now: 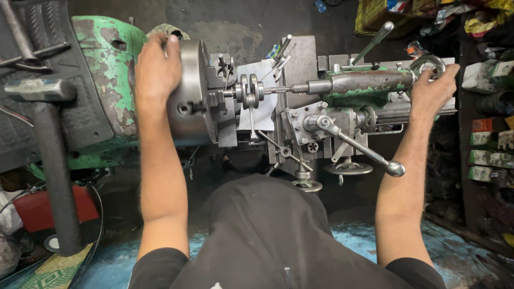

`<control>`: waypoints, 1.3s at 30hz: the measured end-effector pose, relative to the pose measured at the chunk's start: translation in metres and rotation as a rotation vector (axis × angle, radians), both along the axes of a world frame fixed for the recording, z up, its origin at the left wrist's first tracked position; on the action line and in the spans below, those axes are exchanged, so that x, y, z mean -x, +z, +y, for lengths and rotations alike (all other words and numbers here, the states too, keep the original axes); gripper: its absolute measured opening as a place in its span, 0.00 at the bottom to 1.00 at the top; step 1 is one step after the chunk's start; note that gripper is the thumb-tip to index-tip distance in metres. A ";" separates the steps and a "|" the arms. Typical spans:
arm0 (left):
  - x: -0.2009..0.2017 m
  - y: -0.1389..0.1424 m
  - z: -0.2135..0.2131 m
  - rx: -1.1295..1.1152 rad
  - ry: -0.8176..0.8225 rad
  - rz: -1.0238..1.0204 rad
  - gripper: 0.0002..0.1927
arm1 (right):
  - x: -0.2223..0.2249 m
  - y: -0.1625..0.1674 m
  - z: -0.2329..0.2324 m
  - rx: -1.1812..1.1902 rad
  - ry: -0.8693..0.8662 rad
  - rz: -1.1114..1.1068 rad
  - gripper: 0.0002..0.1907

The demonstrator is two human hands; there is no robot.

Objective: The person operates a metal lathe, using a T-handle wrench to tighten the chuck and adjusting the tailstock and tool post. They repeatedly rotate the chuck by hand and make small adjustments to the machine components.

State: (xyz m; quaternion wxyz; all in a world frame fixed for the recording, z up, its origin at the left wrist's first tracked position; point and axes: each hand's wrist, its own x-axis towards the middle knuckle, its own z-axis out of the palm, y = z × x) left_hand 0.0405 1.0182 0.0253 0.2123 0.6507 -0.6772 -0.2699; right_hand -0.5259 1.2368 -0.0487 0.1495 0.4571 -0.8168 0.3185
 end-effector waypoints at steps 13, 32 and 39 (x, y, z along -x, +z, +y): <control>-0.020 -0.015 0.059 0.310 -0.025 0.447 0.27 | 0.002 -0.007 0.001 0.058 0.025 -0.031 0.09; -0.046 -0.198 0.191 0.487 -0.089 -0.117 0.18 | 0.003 -0.010 -0.002 0.083 -0.037 -0.074 0.11; -0.015 -0.148 0.203 0.597 0.090 0.601 0.15 | -0.001 -0.006 -0.002 0.090 -0.025 -0.068 0.10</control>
